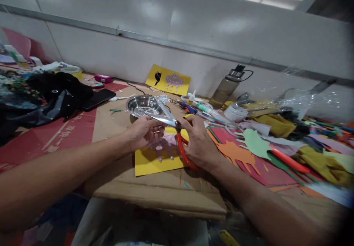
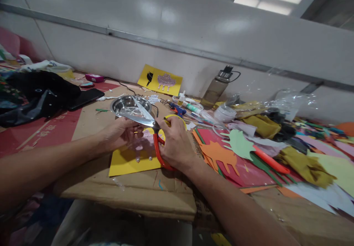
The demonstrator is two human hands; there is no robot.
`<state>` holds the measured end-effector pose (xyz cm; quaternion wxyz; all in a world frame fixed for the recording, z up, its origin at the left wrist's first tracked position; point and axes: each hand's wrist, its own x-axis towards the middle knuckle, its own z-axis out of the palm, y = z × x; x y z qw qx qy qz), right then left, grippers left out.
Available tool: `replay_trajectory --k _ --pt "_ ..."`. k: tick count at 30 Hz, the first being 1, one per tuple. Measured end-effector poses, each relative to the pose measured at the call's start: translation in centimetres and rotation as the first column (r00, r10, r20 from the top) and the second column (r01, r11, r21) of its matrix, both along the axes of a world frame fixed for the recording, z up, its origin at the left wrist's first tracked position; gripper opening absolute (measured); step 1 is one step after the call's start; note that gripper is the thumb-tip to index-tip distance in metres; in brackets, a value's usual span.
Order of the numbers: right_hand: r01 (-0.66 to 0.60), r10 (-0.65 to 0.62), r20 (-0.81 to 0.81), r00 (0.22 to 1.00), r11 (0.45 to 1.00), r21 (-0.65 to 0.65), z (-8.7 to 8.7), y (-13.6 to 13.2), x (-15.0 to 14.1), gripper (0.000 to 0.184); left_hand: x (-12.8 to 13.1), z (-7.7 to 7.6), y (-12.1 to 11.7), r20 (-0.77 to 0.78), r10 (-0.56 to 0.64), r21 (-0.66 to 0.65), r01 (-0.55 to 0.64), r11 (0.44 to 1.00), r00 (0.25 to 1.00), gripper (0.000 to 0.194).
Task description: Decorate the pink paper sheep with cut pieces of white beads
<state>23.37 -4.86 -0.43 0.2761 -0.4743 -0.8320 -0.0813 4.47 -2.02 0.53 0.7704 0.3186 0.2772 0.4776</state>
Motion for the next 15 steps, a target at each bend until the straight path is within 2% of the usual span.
replay_trajectory --k 9,15 --pt "-0.004 0.003 0.022 1.0 0.997 0.072 -0.04 0.18 0.06 0.045 -0.06 0.29 -0.05 -0.002 -0.035 -0.067 0.035 0.997 0.999 0.011" --pt "-0.007 0.004 0.058 0.998 0.998 0.063 0.07 0.16 0.16 0.044 -0.17 0.67 -0.14 -0.055 -0.071 -0.113 0.064 0.991 0.996 0.014"
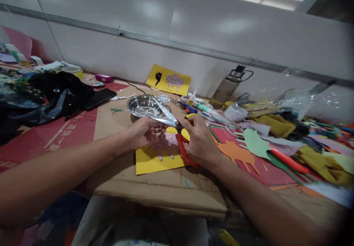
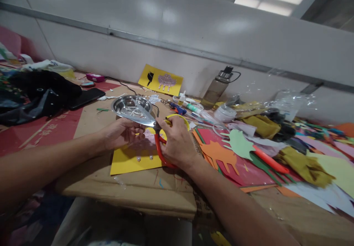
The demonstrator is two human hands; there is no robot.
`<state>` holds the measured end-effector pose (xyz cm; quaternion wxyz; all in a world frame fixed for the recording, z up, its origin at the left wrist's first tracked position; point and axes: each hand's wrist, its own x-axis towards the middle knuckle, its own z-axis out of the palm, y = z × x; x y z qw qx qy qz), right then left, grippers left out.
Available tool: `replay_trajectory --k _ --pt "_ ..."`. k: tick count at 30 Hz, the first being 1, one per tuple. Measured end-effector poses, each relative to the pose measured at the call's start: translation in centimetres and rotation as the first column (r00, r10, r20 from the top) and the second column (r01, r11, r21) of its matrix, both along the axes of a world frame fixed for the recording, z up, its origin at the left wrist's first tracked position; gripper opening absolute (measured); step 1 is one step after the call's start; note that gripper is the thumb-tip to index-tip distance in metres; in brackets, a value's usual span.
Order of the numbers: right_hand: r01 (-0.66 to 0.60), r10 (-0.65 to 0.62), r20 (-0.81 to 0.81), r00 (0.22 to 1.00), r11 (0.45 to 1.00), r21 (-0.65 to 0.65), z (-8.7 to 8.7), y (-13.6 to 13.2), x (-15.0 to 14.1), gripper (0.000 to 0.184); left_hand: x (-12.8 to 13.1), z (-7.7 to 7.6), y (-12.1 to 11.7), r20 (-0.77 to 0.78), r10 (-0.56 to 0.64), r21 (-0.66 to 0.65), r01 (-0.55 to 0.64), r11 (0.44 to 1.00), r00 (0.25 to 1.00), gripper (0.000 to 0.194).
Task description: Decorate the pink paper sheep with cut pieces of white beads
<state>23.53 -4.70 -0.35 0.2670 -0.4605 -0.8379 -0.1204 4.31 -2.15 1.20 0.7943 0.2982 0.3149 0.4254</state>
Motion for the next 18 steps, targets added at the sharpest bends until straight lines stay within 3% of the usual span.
replay_trajectory --k 7,18 --pt "-0.013 0.013 -0.008 1.0 1.0 0.003 -0.21 0.05 0.34 0.046 -0.06 0.18 0.13 -0.003 -0.029 -0.03 0.028 0.999 1.0 0.019" --pt "-0.032 0.031 -0.027 0.999 0.999 -0.043 -0.09 -0.16 0.61 0.046 -0.33 -0.32 0.59 0.028 -0.002 0.051 0.001 0.999 1.0 0.012"
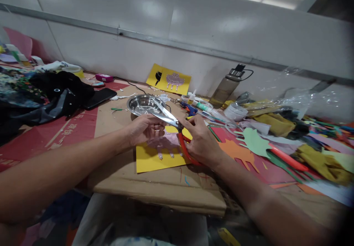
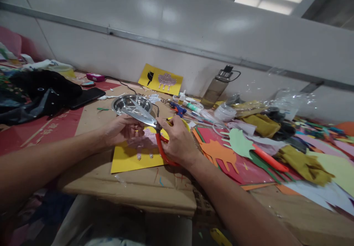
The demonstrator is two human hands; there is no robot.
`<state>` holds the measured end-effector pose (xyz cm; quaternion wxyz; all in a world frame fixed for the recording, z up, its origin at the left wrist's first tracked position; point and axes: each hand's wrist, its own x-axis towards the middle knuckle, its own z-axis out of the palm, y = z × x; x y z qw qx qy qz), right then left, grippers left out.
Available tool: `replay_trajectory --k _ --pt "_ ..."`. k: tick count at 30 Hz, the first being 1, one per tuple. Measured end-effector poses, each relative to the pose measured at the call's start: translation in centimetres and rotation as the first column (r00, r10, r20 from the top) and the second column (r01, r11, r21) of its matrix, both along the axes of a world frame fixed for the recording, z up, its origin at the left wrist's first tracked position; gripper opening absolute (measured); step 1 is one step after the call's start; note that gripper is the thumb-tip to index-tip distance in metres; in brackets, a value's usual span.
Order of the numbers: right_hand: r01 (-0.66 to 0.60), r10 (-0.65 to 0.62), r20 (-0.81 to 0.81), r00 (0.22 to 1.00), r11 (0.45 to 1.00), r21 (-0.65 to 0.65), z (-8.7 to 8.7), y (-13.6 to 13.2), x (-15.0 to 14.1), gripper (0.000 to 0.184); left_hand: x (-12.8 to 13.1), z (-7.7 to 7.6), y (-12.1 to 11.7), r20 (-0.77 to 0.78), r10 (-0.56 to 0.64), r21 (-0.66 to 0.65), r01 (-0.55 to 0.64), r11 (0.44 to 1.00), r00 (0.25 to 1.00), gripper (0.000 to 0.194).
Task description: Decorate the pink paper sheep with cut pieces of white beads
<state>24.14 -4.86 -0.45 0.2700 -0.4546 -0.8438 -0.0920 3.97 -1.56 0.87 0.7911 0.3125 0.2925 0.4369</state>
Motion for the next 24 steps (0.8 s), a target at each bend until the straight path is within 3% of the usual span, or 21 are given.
replay_trajectory --k 5,9,18,24 --pt "0.01 -0.012 -0.038 0.999 0.999 -0.041 0.0 0.2 0.6 0.047 -0.5 0.4 0.2 -0.027 0.001 0.028 0.0 1.0 1.0 0.012" --pt "0.078 -0.081 -0.043 0.996 0.994 -0.075 0.0 0.1 2.9 0.042 -1.4 1.0 0.7 -0.042 0.04 0.067 -0.037 0.997 0.998 0.006" --pt "0.288 -0.257 0.221 0.941 0.95 -0.12 -0.8 -1.6 11.7 0.046 -1.6 0.4 1.3 -0.065 0.054 0.185 -0.041 0.982 0.996 0.008" --pt "0.392 -0.292 0.382 0.877 0.894 -0.217 -0.7 -2.3 13.8 0.043 -1.5 0.0 1.3 -0.099 0.03 0.214 -0.008 0.977 0.995 0.007"
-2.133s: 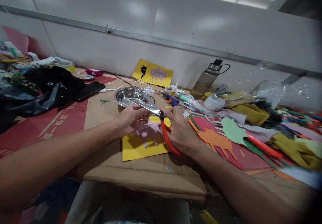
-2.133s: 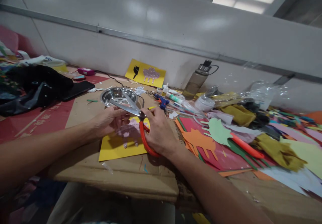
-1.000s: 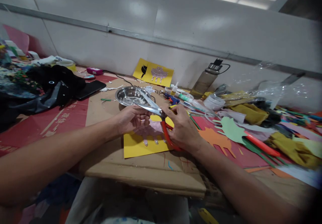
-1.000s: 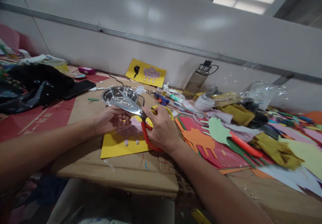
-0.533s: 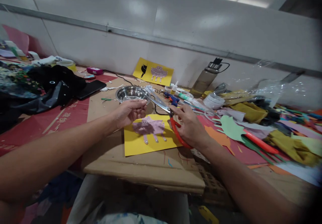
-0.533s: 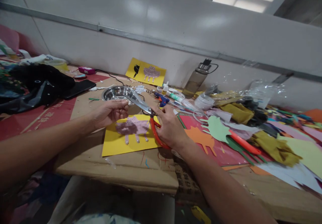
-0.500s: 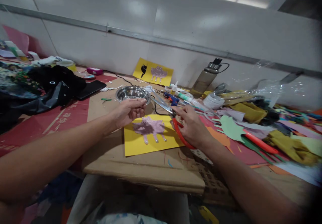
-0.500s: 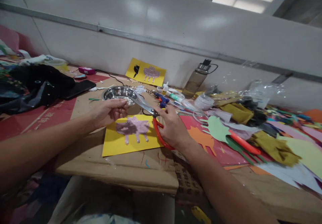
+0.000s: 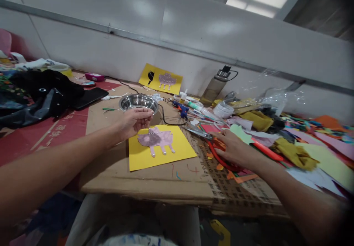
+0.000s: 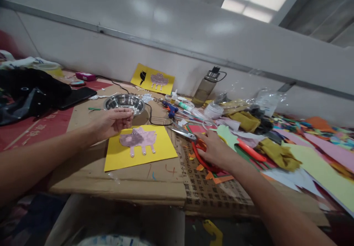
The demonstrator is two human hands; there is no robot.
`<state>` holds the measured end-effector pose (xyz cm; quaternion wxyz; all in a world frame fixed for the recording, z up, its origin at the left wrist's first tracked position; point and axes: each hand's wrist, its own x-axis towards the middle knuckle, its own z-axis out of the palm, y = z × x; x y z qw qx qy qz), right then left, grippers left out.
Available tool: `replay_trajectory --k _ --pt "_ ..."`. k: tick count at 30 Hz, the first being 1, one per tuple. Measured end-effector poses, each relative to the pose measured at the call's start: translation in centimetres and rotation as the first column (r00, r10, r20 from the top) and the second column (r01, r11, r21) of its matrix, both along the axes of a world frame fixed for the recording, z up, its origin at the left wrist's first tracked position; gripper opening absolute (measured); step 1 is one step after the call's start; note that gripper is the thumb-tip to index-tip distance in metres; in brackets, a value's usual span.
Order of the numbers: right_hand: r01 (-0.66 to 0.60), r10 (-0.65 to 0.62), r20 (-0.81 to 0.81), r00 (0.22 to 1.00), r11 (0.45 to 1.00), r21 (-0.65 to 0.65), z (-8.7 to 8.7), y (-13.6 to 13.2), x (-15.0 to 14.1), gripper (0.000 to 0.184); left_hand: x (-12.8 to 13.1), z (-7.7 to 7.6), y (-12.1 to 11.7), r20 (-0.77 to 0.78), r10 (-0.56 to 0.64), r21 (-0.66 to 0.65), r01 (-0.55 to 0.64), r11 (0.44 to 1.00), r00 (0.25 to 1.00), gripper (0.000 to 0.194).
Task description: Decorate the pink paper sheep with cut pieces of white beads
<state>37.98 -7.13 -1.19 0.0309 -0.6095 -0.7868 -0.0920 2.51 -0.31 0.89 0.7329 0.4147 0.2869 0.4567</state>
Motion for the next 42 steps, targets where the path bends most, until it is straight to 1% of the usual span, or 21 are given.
replay_trajectory --k 2,3,4,5,7,8,9,11,13,16,20,23,25,28,30,33,35,37,39,42 --pt "0.1 -0.098 0.096 0.991 0.995 -0.012 0.5 0.0 -0.3 0.041 0.0 -0.1 0.0 -0.012 -0.005 0.007 0.005 1.0 1.0 0.007" --pt "0.144 -0.145 0.119 0.982 0.989 0.016 0.9 0.1 -0.6 0.038 0.0 -0.1 0.0 -0.016 -0.007 0.013 0.008 1.0 1.0 0.007" --pt "0.159 -0.164 0.109 0.98 0.986 0.054 1.3 0.3 -1.0 0.036 0.0 -0.2 0.0 -0.018 -0.01 0.017 0.01 1.0 1.0 0.007" --pt "0.142 -0.148 0.063 0.987 0.986 0.093 1.6 0.5 -1.5 0.034 0.0 -0.2 0.0 -0.02 -0.013 0.02 0.014 1.0 1.0 0.007" --pt "0.039 -0.027 -0.084 0.996 0.988 0.15 2.1 1.3 -2.5 0.03 0.1 -0.3 0.0 -0.027 -0.02 0.024 0.02 1.0 0.999 0.007" --pt "-0.006 0.027 -0.135 0.99 0.988 0.157 2.3 1.8 -3.0 0.028 0.0 -0.3 0.0 -0.033 -0.021 0.026 0.021 0.999 0.999 0.007" --pt "-0.04 0.061 -0.156 0.986 0.99 0.138 2.3 2.4 -3.5 0.026 0.0 -0.3 0.1 -0.04 -0.02 0.028 0.021 0.999 0.999 0.007" --pt "-0.078 0.086 -0.127 0.988 0.995 0.067 2.1 3.5 -4.2 0.025 -0.1 -0.3 0.1 -0.049 -0.014 0.033 0.016 0.999 0.999 0.007" --pt "-0.075 0.075 -0.05 0.996 0.997 0.002 1.9 4.4 -4.6 0.023 -0.2 -0.3 0.2 -0.045 -0.013 0.037 0.014 0.999 0.999 0.008" --pt "-0.06 0.065 0.072 0.995 0.996 -0.061 1.6 5.3 -4.9 0.022 -0.3 -0.1 0.2 -0.042 -0.014 0.042 0.016 0.999 0.999 0.01" --pt "-0.051 0.062 0.152 0.986 0.996 -0.073 1.6 5.6 -5.1 0.022 -0.2 0.2 0.2 -0.049 0.011 0.043 -0.009 0.999 0.999 0.009" --pt "-0.051 0.06 0.146 0.987 0.997 -0.062 1.6 5.6 -5.0 0.02 -0.3 0.2 0.2 -0.047 0.015 0.047 -0.013 0.999 0.999 0.007" --pt "-0.05 0.051 0.079 0.996 0.999 -0.005 1.8 5.5 -5.0 0.019 -0.3 0.2 0.3 -0.045 0.025 0.047 -0.023 0.999 0.999 0.007" --pt "-0.025 0.04 -0.146 0.989 0.994 0.106 2.1 5.1 -5.7 0.016 -0.4 0.3 0.4 -0.036 0.047 0.059 -0.045 0.997 0.998 0.006" --pt "-0.042 0.079 -0.306 0.949 0.991 0.127 2.4 4.7 -7.1 0.014 -0.4 0.3 0.6 -0.024 0.052 0.068 -0.051 0.996 0.998 0.006" --pt "-0.182 0.203 -0.466 0.861 0.979 0.09 2.3 4.3 -10.2 0.012 -0.5 0.3 0.6 -0.012 0.053 0.049 -0.052 0.997 0.999 0.007" --pt "-0.272 0.274 -0.522 0.808 0.959 0.082 2.0 4.3 -12.4 0.012 -0.5 0.3 0.6 -0.004 0.05 0.045 -0.05 0.998 0.999 0.007" --pt "-0.317 0.304 -0.547 0.78 0.946 0.075 1.6 4.6 -14.3 0.012 -0.5 0.4 0.5 0.004 0.046 0.057 -0.046 0.997 0.999 0.007" --pt "-0.323 0.292 -0.561 0.774 0.945 0.047 1.3 5.0 -15.7 0.012 -0.6 0.4 0.4 0.008 0.049 0.08 -0.049 0.996 0.999 0.006" --pt "-0.331 0.296 -0.537 0.79 0.943 0.033 0.8 5.7 -17.0 0.012 -0.8 0.5 0.5 -0.001 0.065 0.115 -0.064 0.991 0.998 0.006"
